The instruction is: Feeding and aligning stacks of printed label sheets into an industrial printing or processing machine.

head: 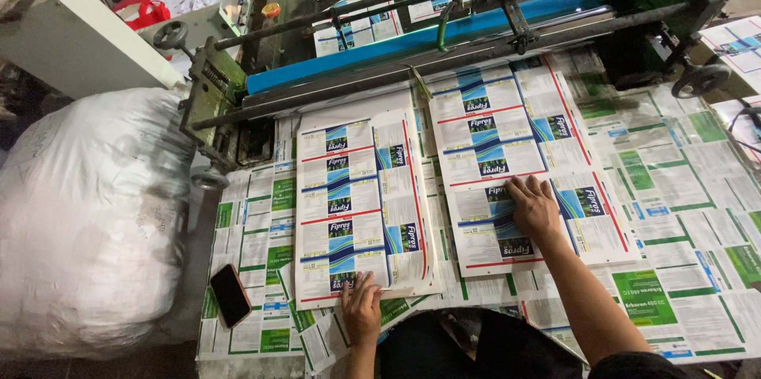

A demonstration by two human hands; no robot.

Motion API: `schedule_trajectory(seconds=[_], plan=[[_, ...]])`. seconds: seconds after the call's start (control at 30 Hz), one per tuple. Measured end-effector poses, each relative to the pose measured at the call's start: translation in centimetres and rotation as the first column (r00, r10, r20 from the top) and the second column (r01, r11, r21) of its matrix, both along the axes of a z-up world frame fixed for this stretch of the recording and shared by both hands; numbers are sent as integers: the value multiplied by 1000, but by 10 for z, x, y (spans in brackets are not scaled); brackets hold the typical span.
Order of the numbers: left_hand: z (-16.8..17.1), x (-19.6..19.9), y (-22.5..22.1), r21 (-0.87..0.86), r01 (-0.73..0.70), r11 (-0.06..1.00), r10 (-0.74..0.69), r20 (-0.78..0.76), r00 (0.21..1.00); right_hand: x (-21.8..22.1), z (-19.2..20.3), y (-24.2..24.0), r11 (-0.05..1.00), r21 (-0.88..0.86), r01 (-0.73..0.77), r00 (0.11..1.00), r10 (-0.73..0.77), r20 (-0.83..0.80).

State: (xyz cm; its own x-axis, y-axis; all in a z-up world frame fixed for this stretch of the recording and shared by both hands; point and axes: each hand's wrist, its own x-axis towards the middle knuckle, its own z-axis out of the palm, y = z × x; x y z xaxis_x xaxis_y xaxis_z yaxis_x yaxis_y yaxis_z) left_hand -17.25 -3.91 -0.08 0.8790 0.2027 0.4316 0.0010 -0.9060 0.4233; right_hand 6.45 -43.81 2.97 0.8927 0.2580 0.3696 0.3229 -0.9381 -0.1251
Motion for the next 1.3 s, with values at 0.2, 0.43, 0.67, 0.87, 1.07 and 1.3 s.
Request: schedule_trajectory(seconds=[0.2,0.43,0.67,0.87,1.07,1.3], plan=[[-1,1,-2,9,3,1000,-3,20,1000,-7,1,-2,998,52,33,998,-30,-52],[27,8,11,41,97,994,-94,-87,992,-4,4,0,999,-7,37,993,-37,-108],[65,14,28,110,162,981,-144,-150,978,-9,4,-2,1000,13,12,995,-11,-97],[36,26,19,344,119,931,-208,235,949,-10,3,0,997,76,15,1000,-12,-29],[-10,57,20,216,240,946,-262,79,962,-14,9,3,995,95,14,1000,-13,-12],[-25,111,36,312,238,920,-291,134,947,-12,9,4,998,56,35,999,-34,-14]])
